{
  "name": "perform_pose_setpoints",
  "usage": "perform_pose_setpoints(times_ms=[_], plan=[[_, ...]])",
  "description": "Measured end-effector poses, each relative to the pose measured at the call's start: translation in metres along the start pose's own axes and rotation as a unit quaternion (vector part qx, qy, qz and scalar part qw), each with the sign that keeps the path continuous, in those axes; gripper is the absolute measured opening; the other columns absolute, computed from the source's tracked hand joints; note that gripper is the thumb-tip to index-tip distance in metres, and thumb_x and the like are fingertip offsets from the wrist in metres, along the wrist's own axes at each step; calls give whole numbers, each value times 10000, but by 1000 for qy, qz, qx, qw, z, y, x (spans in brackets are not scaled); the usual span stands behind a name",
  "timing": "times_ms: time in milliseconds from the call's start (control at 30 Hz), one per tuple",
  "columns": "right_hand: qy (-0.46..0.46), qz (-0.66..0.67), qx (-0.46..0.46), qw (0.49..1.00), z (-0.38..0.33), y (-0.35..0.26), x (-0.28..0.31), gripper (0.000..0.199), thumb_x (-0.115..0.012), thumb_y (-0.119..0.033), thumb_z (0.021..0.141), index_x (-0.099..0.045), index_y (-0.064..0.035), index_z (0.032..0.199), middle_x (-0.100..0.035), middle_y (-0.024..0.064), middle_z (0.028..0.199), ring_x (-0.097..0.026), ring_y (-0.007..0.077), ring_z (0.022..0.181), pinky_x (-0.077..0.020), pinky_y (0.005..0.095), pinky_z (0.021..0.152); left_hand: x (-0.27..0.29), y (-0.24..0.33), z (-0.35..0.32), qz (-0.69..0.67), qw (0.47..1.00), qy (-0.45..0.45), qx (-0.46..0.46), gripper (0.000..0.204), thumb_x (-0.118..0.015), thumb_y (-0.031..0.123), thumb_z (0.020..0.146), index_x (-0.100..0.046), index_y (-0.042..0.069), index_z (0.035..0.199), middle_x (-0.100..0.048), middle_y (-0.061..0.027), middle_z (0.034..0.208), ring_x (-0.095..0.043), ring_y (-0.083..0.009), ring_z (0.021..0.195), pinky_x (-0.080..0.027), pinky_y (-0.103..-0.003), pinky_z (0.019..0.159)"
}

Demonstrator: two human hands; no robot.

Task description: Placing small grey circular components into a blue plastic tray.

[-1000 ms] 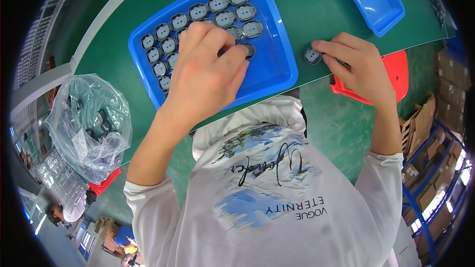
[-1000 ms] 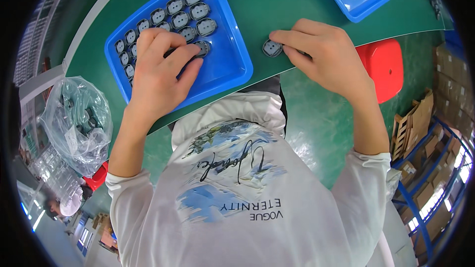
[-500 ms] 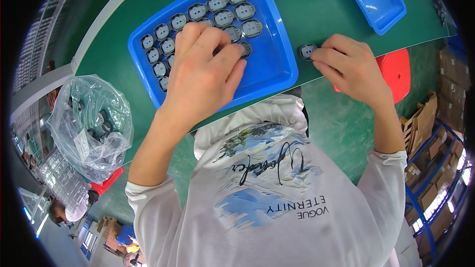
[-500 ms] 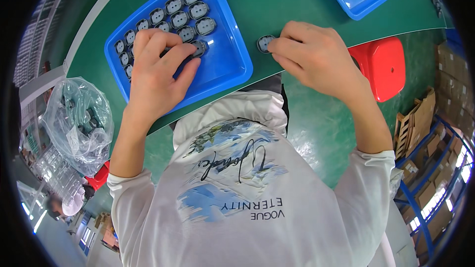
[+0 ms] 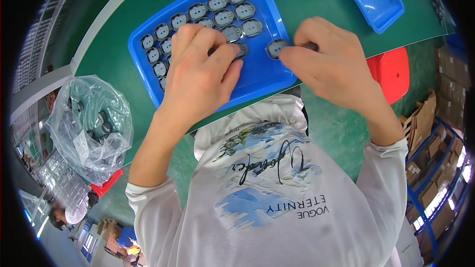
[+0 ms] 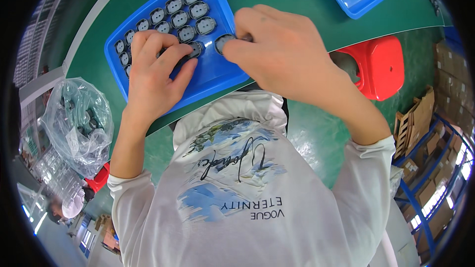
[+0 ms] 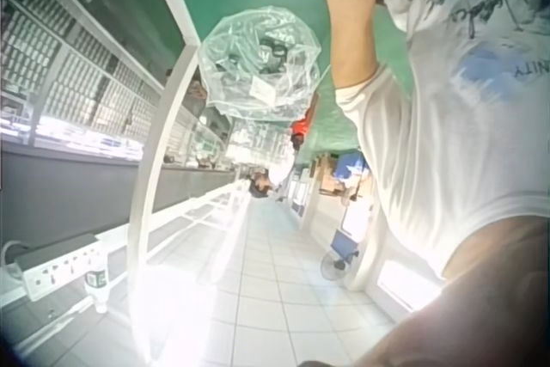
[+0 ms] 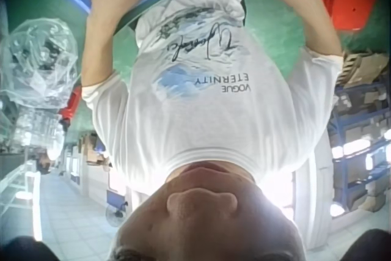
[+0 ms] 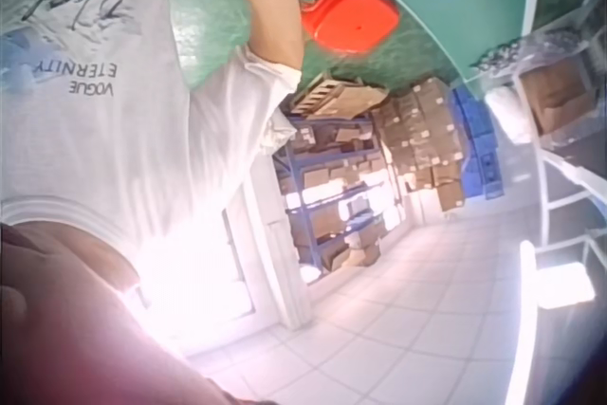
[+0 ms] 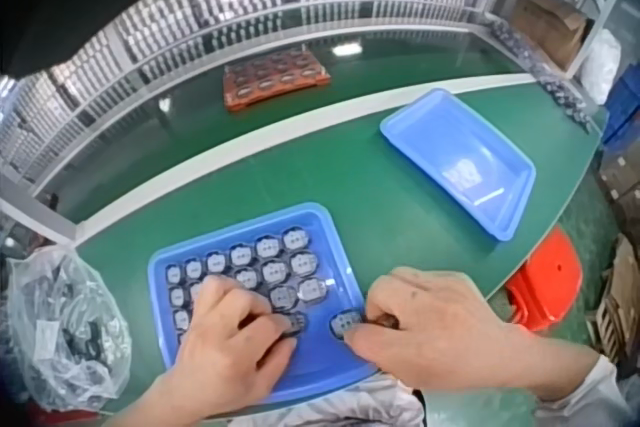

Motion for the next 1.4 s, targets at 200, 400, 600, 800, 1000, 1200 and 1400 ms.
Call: perform_pose_setpoints(times_ms=[200,400,600,800,1000,1200,1400], plan=[[-11,-76,35,996,14,-10,-21,80,-702,-125,712,-671,-79,769,-490,38,769,-539,208,720,-445,339,566,0,-2,1,-8,1000,1,-2,236,-822,57,674,-736,45,894,-606,-64,935,-543,-296,972,-471,-415,819],[-20,-85,42,995,21,-8,-29,91,-698,-117,694,-662,-83,769,-485,36,786,-538,211,747,-459,344,604,-1,-3,0,-32,999,15,-1,193,-804,63,670,-720,44,843,-582,-62,913,-528,-289,960,-425,-423,814],[-63,-78,48,994,22,-5,-27,90,-709,-111,745,-703,-91,832,-519,48,815,-540,230,749,-461,359,622,2,-5,0,-23,1000,-7,1,266,-829,44,664,-745,47,917,-614,-78,954,-546,-298,975,-480,-413,844],[-103,205,-151,962,7,32,5,329,-679,-110,861,-695,-69,1187,-545,20,862,-522,132,792,-412,281,658,4,-5,0,-37,999,6,-1,276,-831,60,668,-743,53,929,-611,-71,969,-541,-301,978,-474,-412,847],[-16,297,-402,866,-30,70,6,397,-716,-97,874,-637,-36,1258,-629,10,956,-543,73,815,-443,241,709,-7,11,16,-34,999,11,-39,229,-819,60,689,-741,57,904,-593,-62,961,-537,-293,972,-447,-416,833],[-3,54,-324,945,-45,76,6,322,-765,-161,854,-720,-66,1159,-603,72,1062,-584,190,825,-501,307,765,-17,15,23,-21,997,28,-65,88,-736,65,689,-657,29,700,-530,-68,838,-499,-268,918,-425,-399,791],[-26,34,-327,944,-50,72,25,402,-724,-39,843,-686,-72,1242,-578,84,1169,-574,175,887,-471,283,756,-17,14,22,-10,998,8,-55,129,-775,62,697,-702,33,799,-573,-69,903,-522,-284,956,-438,-412,825]])
Point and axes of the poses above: each hand's wrist, its own z-axis towards the middle knuckle, its own x-axis out of the back of the hand, y = z × x, the point moved 6 cm from there along z, towards the middle knuckle
